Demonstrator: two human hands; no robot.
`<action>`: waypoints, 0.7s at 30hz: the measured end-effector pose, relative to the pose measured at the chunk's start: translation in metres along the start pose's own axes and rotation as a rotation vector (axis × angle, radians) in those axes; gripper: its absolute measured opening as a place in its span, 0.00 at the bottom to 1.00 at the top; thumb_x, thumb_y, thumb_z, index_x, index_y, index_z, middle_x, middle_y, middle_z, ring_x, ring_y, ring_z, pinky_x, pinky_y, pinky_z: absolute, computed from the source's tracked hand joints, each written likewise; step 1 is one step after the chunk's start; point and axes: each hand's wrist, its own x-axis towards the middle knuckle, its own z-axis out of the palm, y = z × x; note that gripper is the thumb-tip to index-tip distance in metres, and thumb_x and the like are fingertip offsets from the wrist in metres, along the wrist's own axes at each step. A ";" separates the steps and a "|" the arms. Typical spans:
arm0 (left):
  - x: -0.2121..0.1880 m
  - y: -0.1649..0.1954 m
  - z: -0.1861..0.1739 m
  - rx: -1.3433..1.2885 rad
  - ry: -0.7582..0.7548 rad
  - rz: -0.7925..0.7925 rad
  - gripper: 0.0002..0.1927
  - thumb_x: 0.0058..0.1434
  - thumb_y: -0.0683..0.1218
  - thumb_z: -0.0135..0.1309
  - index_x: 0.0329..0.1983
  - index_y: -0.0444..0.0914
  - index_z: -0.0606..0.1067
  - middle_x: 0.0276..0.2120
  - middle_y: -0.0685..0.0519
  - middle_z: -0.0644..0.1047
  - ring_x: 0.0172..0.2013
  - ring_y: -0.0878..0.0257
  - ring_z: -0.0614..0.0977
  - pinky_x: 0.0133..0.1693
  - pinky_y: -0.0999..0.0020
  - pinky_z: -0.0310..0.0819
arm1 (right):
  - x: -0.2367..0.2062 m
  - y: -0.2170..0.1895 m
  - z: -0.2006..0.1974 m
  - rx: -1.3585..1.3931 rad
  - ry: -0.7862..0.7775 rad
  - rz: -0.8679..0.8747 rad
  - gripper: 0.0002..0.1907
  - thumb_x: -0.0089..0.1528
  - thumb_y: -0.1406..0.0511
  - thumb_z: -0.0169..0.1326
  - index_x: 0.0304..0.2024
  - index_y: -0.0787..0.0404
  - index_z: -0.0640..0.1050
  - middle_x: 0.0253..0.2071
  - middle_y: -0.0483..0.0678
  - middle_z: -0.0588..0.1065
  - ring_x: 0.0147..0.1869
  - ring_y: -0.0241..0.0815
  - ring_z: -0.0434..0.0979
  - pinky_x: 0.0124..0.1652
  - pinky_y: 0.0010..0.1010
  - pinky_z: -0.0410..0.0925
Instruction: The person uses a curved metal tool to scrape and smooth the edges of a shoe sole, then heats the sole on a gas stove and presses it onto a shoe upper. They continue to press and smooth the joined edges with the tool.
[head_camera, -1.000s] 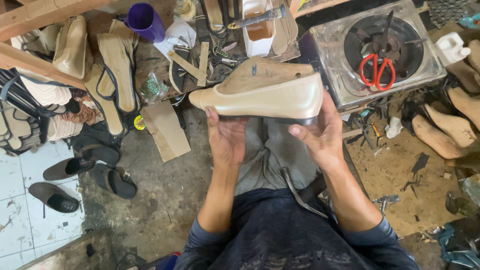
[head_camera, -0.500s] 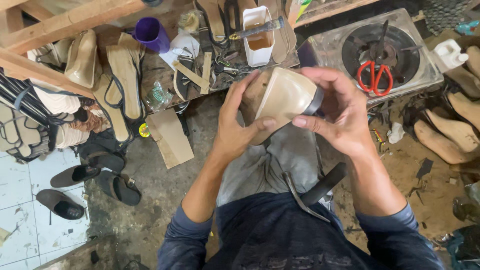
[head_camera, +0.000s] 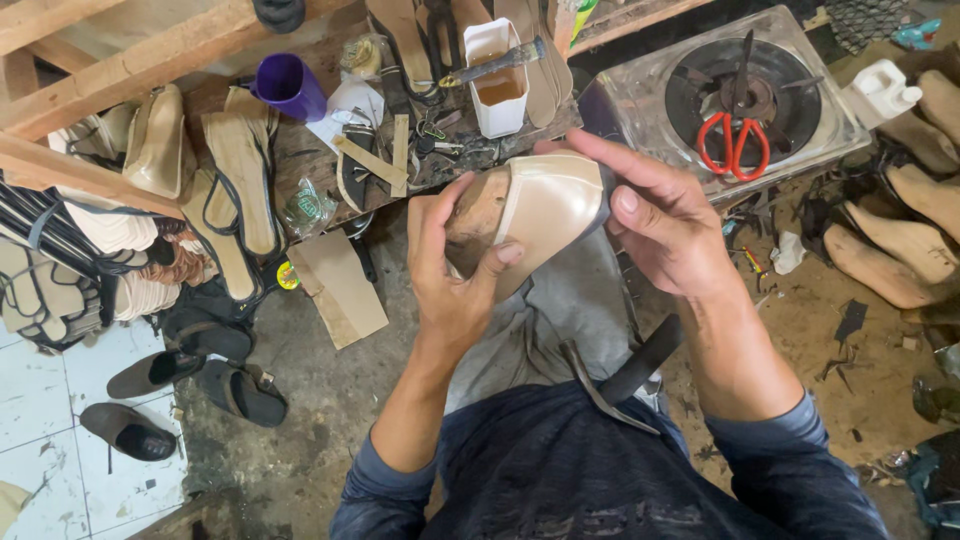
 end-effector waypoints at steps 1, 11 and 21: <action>0.000 0.000 0.000 0.010 0.000 0.008 0.34 0.64 0.53 0.66 0.68 0.34 0.69 0.52 0.49 0.71 0.53 0.59 0.76 0.58 0.67 0.70 | 0.000 -0.001 0.000 0.002 0.000 0.002 0.30 0.72 0.63 0.55 0.73 0.69 0.64 0.73 0.62 0.67 0.78 0.52 0.67 0.76 0.42 0.62; 0.002 0.001 -0.005 -0.027 -0.052 -0.047 0.34 0.62 0.52 0.66 0.68 0.33 0.70 0.52 0.49 0.71 0.54 0.58 0.76 0.60 0.66 0.70 | 0.002 -0.012 0.008 -0.020 0.001 0.045 0.28 0.71 0.65 0.54 0.71 0.69 0.66 0.72 0.62 0.68 0.78 0.52 0.67 0.75 0.41 0.60; 0.017 -0.016 -0.020 0.010 -0.171 0.017 0.27 0.66 0.44 0.61 0.68 0.33 0.73 0.52 0.48 0.74 0.55 0.56 0.77 0.62 0.65 0.68 | -0.001 0.013 -0.004 -0.499 0.213 0.002 0.38 0.55 0.69 0.69 0.67 0.68 0.72 0.61 0.51 0.75 0.66 0.44 0.74 0.68 0.34 0.65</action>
